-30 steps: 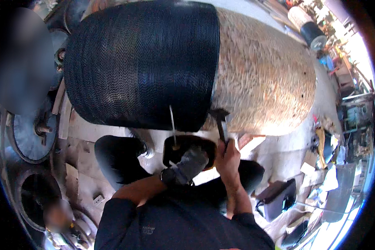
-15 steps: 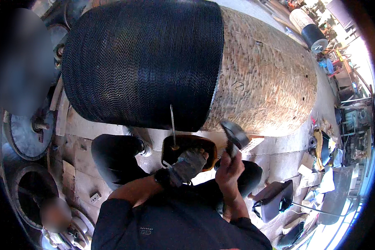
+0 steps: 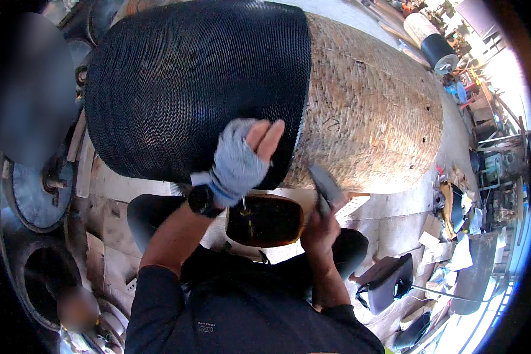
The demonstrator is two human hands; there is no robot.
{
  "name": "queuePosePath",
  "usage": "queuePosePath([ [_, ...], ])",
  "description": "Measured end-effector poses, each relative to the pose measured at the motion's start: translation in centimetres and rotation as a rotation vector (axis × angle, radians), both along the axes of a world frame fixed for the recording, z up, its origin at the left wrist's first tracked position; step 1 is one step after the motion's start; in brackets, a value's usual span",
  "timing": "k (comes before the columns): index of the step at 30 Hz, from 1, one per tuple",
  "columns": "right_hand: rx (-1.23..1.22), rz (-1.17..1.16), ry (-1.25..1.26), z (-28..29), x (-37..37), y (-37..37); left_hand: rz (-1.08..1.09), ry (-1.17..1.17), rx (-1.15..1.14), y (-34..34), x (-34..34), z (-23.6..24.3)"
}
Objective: The person uses a hammer and a metal tool to secure a black mesh-like material onto a large cylindrical wooden object. They then use pliers to pull or adjust the material.
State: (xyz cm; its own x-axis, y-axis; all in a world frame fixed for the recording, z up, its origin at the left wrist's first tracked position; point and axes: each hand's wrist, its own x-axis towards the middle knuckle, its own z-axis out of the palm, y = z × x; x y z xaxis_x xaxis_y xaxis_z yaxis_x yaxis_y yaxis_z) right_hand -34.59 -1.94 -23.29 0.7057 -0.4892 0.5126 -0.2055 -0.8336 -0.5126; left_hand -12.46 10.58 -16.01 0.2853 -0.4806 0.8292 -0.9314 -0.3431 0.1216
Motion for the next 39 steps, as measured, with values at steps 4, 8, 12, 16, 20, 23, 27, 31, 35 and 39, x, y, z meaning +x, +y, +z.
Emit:
queuePosePath([
  [4,0.358,-0.002,0.174,-0.7,-1.4,0.9,0.042,-0.173,-0.038,-0.9,4.9,1.0],
  [8,0.219,0.0,-0.104,1.1,-0.5,1.4,0.018,-0.163,-0.015,-0.9,5.5,0.9],
  [12,0.24,-0.109,0.228,-0.7,1.2,0.6,-0.025,-0.134,-0.028,-1.0,5.5,0.6],
  [16,0.28,-0.016,0.038,0.1,-0.7,1.0,-0.012,-0.157,-0.047,-1.3,6.1,1.1],
  [20,0.273,-0.177,0.225,0.4,0.6,1.4,0.009,-0.051,-0.048,-1.4,6.2,0.4],
  [23,0.258,-0.099,0.219,-0.7,0.6,0.6,0.009,-0.11,-0.03,-1.7,6.4,1.1],
  [27,0.225,-0.034,-0.081,0.6,0.3,1.5,0.041,-0.146,-0.021,-1.8,6.0,1.4],
  [31,0.303,-0.102,0.178,-0.5,1.4,0.3,0.062,-0.099,-0.006,-1.9,6.6,1.2],
  [35,0.311,-0.015,-0.075,1.1,-0.2,1.4,0.081,0.032,-0.004,-2.3,6.6,0.7],
  [39,0.287,-0.096,0.059,-1.4,0.4,-0.1,0.117,-0.163,0.036,-2.8,6.4,1.2],
])
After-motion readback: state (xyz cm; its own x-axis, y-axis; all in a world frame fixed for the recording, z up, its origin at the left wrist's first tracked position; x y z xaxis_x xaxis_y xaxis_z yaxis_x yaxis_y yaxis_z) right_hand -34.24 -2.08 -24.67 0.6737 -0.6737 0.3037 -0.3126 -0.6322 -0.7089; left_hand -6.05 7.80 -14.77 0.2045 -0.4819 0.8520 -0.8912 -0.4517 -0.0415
